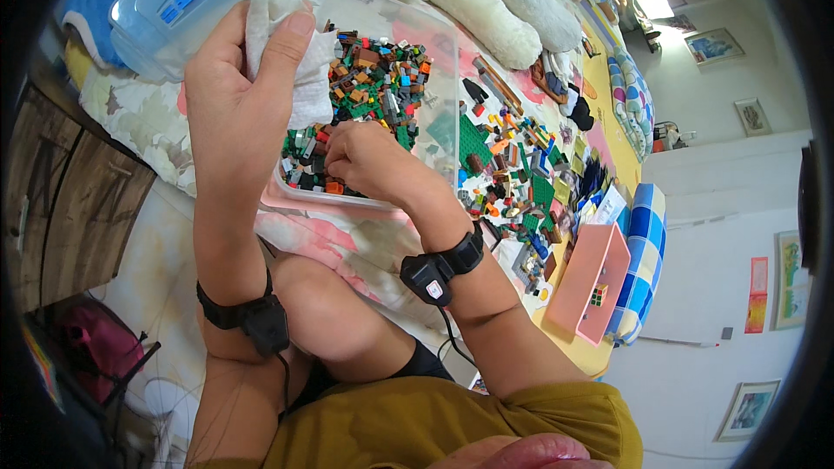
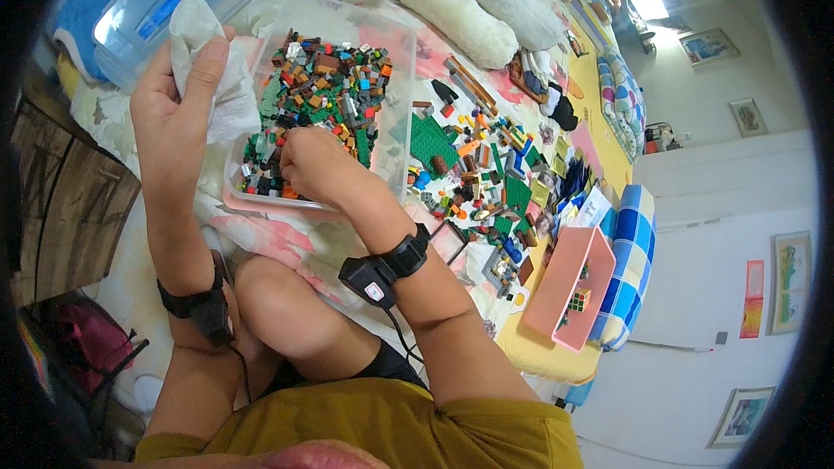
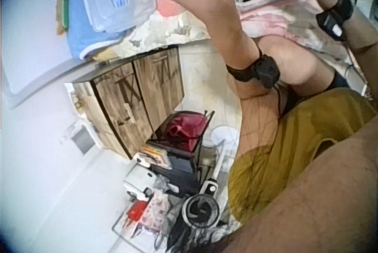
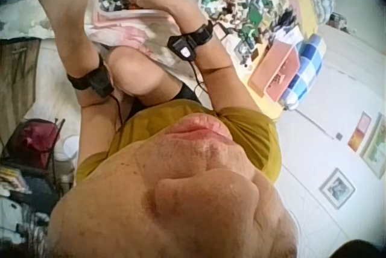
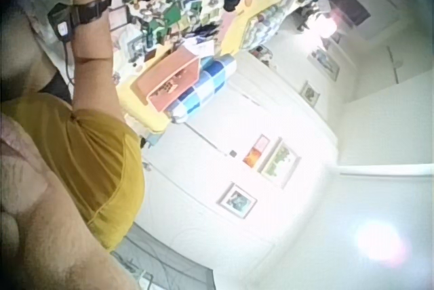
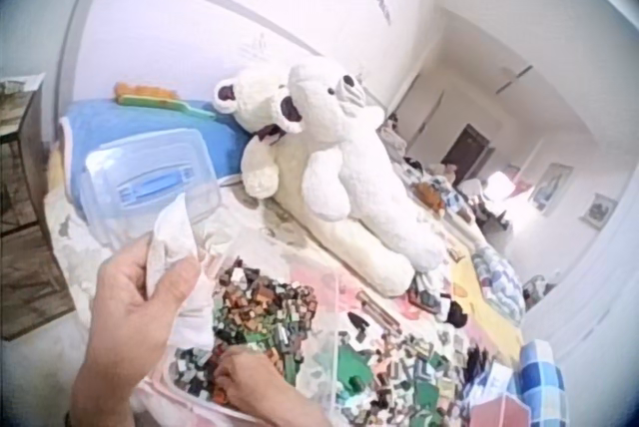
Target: The person assembles small Lego pieces onto a green baseplate, then searches through a plastic bin to find additional pieces. They continue picking and placing individual bricks while seated on a bed.
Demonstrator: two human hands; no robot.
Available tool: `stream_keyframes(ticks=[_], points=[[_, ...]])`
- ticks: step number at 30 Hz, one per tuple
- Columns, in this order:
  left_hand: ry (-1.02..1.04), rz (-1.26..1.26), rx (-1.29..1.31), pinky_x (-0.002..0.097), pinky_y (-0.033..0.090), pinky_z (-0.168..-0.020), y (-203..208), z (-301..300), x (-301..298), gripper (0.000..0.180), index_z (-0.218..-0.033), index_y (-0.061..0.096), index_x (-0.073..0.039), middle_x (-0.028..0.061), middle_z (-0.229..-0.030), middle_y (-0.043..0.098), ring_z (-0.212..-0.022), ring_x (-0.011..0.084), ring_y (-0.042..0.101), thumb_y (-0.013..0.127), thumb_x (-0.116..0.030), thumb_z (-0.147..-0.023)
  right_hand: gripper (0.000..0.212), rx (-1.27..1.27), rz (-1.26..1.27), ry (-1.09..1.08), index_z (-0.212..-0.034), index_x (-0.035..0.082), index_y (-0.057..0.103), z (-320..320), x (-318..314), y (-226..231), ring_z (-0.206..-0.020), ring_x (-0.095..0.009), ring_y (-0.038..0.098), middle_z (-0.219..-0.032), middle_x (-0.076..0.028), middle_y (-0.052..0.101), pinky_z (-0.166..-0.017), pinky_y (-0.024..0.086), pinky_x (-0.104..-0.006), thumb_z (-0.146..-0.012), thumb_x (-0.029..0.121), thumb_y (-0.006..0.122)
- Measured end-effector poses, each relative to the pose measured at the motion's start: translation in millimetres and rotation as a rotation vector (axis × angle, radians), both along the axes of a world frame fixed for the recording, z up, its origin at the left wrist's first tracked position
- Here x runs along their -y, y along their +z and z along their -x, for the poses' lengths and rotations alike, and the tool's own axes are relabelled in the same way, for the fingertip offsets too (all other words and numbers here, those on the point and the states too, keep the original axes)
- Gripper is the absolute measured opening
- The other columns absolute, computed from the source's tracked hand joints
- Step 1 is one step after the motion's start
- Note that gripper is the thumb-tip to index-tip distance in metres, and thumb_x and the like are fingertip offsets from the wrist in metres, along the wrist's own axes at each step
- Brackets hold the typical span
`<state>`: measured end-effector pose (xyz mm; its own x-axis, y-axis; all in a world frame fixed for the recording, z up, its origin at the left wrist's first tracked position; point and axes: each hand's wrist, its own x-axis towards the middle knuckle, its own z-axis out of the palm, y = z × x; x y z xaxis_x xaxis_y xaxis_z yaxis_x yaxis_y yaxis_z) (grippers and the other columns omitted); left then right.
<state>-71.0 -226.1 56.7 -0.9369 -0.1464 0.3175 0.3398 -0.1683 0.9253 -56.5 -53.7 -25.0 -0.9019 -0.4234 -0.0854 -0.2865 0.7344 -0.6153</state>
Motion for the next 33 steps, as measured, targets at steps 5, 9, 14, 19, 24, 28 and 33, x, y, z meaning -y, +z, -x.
stream_keyframes(ticks=[5,9,14,19,24,28,33], points=[[-0.011,0.012,0.006,0.0219,0.041,-0.064,-3,2,-2,0.021,-0.102,0.065,0.001,-0.0035,-0.080,0.060,-0.073,0.0037,0.046,0.065,-0.020,-0.098,0.011,0.040,0.029,-0.089,-0.086,-0.003,0.073,-1,-2,8,-0.088,-0.033,0.066,-0.095,-0.019,0.068,-0.079,0.053,-0.0390,-0.078,0.003,0.069],[-0.056,-0.008,0.032,0.0228,0.044,-0.066,-7,3,-4,0.022,-0.105,0.065,0.001,-0.0019,-0.084,0.062,-0.075,0.0042,0.050,0.064,-0.020,-0.098,0.012,-0.011,0.076,-0.210,-0.091,-0.003,0.073,-1,-10,21,-0.087,-0.025,0.068,-0.092,-0.015,0.069,-0.076,0.054,-0.0351,-0.081,0.003,0.071],[-0.134,-0.028,0.072,0.0256,0.048,-0.072,-15,7,-14,0.025,-0.109,0.063,0.001,0.0016,-0.091,0.066,-0.081,0.0070,0.055,0.063,-0.022,-0.099,0.011,-0.143,0.656,-0.508,-0.097,-0.004,0.072,-6,-17,43,-0.084,-0.015,0.067,-0.108,-0.012,0.070,-0.072,0.056,-0.0277,-0.088,0.000,0.068],[-0.203,0.084,0.078,0.0283,0.048,-0.074,-21,4,-34,0.029,-0.108,0.062,0.002,0.0056,-0.091,0.066,-0.080,0.0105,0.056,0.062,-0.026,-0.099,0.012,-0.158,1.069,-0.494,-0.098,-0.005,0.066,-21,-17,57,-0.077,-0.011,0.065,-0.108,-0.013,0.069,-0.069,0.058,-0.0257,-0.087,-0.007,0.065],[-0.363,0.251,0.125,0.0235,0.047,-0.061,-25,-8,-54,0.023,-0.105,0.065,0.000,0.0000,-0.085,0.063,-0.072,0.0073,0.055,0.063,-0.022,-0.099,0.019,-0.371,1.003,-0.565,-0.098,-0.001,0.054,-29,-7,43,-0.074,-0.013,0.068,-0.090,-0.008,0.067,-0.067,0.059,-0.0261,-0.085,-0.010,0.066],[-0.207,0.460,-0.027,0.0403,0.044,-0.058,-27,-9,-68,0.023,-0.088,0.060,0.004,0.0215,-0.075,0.059,-0.067,0.0404,0.055,0.070,-0.017,-0.089,0.027,-0.405,0.883,-0.629,-0.107,-0.001,0.051,-37,-16,42,-0.083,-0.012,0.068,-0.098,-0.011,0.069,-0.072,0.058,-0.0251,-0.086,-0.011,0.064],[-0.178,0.414,-0.201,0.0387,0.045,-0.060,-26,-8,-75,0.019,-0.093,0.062,0.003,0.0192,-0.076,0.059,-0.066,0.0364,0.055,0.068,-0.015,-0.091,0.034,-0.406,1.024,-0.581,-0.118,-0.003,0.060,-38,-27,47,-0.092,-0.012,0.069,-0.109,-0.012,0.070,-0.076,0.058,-0.0246,-0.085,-0.011,0.064]])
